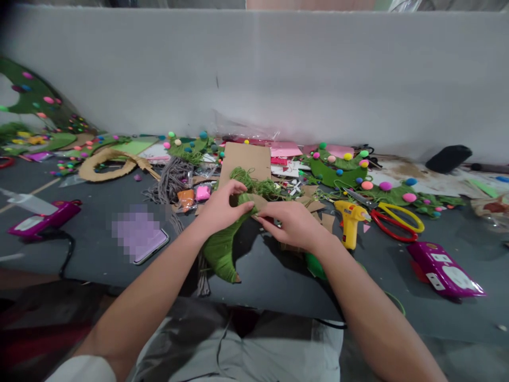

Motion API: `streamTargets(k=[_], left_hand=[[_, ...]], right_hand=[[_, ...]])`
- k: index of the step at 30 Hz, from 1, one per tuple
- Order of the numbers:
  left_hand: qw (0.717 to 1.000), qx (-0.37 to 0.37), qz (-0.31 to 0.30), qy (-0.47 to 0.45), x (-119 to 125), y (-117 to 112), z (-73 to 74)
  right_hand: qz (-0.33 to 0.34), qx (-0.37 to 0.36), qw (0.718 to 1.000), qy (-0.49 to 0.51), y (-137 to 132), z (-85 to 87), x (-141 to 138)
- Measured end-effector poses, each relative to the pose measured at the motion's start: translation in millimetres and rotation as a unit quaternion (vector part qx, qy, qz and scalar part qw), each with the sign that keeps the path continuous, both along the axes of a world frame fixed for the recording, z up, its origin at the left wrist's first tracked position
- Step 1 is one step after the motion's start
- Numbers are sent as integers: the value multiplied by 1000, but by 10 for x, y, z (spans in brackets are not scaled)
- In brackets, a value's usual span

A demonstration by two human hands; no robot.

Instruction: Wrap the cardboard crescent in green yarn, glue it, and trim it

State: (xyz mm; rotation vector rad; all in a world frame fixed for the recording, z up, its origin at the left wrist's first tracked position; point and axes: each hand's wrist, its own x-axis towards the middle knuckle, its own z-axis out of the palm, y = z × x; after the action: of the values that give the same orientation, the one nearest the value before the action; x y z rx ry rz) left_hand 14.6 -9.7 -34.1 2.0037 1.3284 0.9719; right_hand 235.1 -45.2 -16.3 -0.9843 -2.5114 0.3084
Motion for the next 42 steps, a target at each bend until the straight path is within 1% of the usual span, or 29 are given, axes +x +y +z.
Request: streamTargets(k=[2, 4, 7, 9, 15, 18, 21, 24, 28, 30, 33, 35, 39, 42], left_hand=[[998, -23, -40, 31, 2, -31, 2], [993, -48, -93, 47, 8, -68, 25], [983, -65, -165, 56, 9, -114, 85], [977, -66, -197, 51, 3, -131, 126], [959, -73, -273, -14, -4, -142, 169], [954, -65, -290, -45, -3, -153, 175], [951, -61, -292, -76, -3, -169, 191], [953, -60, -279, -99, 4, -180, 203], [960, -52, -249, -114, 19, -168, 182], [970, -38, -211, -117, 24, -149, 157], [986, -21, -130, -102, 23, -113, 123], [992, -11, -89, -92, 17, -85, 110], [996, 17, -34, -78, -12, -20, 87], [998, 28, 23, -43, -39, 11, 70]], right_hand=[[-10, 31, 999, -14, 9, 19, 36], [-14, 52, 998, -17, 32, 18, 59], [-8, 58, 998, -5, 71, 2, 73], [-4, 53, 999, 11, 91, -6, 77], [7, 17, 996, 87, 128, -26, 100], [-17, -12, 990, 137, 138, -51, 102], [-41, -42, 983, 175, 146, -76, 83], [-53, -69, 976, 197, 149, -94, 50], [-48, -110, 967, 223, 140, -112, 19], [-41, -124, 966, 221, 139, -124, 21], [-42, -104, 977, 179, 143, -140, 35], [-41, -95, 983, 155, 144, -145, 39], [8, -100, 988, 114, 106, -125, 3], [44, -82, 994, 55, 35, -72, -45]])
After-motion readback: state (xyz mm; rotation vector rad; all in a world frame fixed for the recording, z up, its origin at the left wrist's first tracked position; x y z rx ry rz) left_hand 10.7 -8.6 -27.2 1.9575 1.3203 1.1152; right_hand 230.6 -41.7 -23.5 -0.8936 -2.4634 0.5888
